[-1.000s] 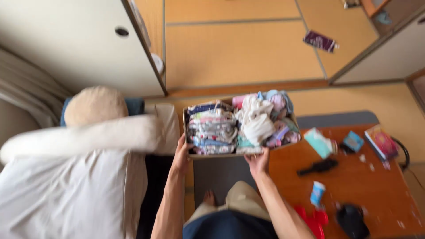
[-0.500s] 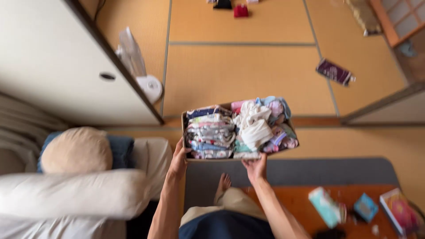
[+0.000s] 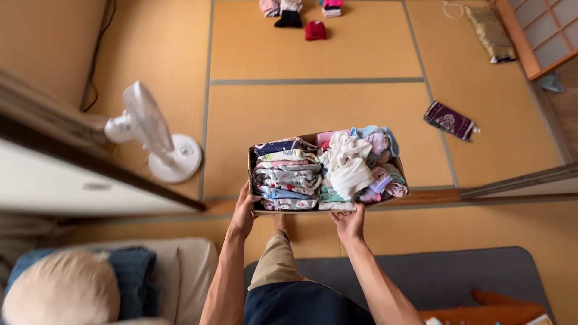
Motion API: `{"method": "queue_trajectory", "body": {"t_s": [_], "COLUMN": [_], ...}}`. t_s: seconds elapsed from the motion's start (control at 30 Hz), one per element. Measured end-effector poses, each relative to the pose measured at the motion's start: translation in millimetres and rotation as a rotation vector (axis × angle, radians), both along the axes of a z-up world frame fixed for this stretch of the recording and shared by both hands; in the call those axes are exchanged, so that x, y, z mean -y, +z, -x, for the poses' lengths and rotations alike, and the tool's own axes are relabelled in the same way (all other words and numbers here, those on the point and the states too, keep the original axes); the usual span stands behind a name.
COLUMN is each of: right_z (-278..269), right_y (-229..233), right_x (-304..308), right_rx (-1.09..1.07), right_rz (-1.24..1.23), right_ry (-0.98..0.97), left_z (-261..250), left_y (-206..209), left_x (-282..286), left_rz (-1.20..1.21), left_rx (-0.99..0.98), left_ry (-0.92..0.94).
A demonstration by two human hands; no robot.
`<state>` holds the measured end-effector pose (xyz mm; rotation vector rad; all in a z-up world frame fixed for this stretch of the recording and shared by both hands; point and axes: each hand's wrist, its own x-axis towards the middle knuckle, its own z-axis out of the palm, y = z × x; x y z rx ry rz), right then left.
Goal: Organizing and packing small items of clothing into a cardboard box.
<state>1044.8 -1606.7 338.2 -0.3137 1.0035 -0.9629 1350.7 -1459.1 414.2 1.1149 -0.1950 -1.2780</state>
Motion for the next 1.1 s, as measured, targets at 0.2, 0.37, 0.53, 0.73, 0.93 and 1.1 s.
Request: {"method": "queue_trajectory", "body": {"t_s": [0.2, 0.37, 0.53, 0.73, 0.93, 1.1], "right_z": [-39.4, -62.1, -99.6, -117.5, -116.9, -115.2], "right_y": [0.7, -18.6, 22.4, 27.7, 18.4, 27.5], "right_x": [104.9, 192.3, 263.3, 371.6, 514.9, 621.3], "right_rx": [0.022, 0.054, 0.021, 0.040, 0.030, 0.049], "right_rz": [0.026, 0.037, 0.026, 0.068, -0.057, -0.016], "right_ry": [-0.076, -0.127, -0.194, -0.210, -0.213, -0.162], "left_z": [-60.4, -100.6, -128.0, -144.0, -148.3, -143.0], "left_y": [-12.1, -10.6, -4.8, -0.3, -28.3, -8.8], "left_x": [132.8, 233.7, 333.5, 455.5, 584.8, 684.5], "left_rz": [-0.067, 0.004, -0.071, -0.118, 0.000, -0.093], "left_rx": [0.103, 0.071, 0.108, 0.198, 0.082, 0.072], "left_ry": [-0.119, -0.191, -0.251, -0.299, -0.246, -0.207]}}
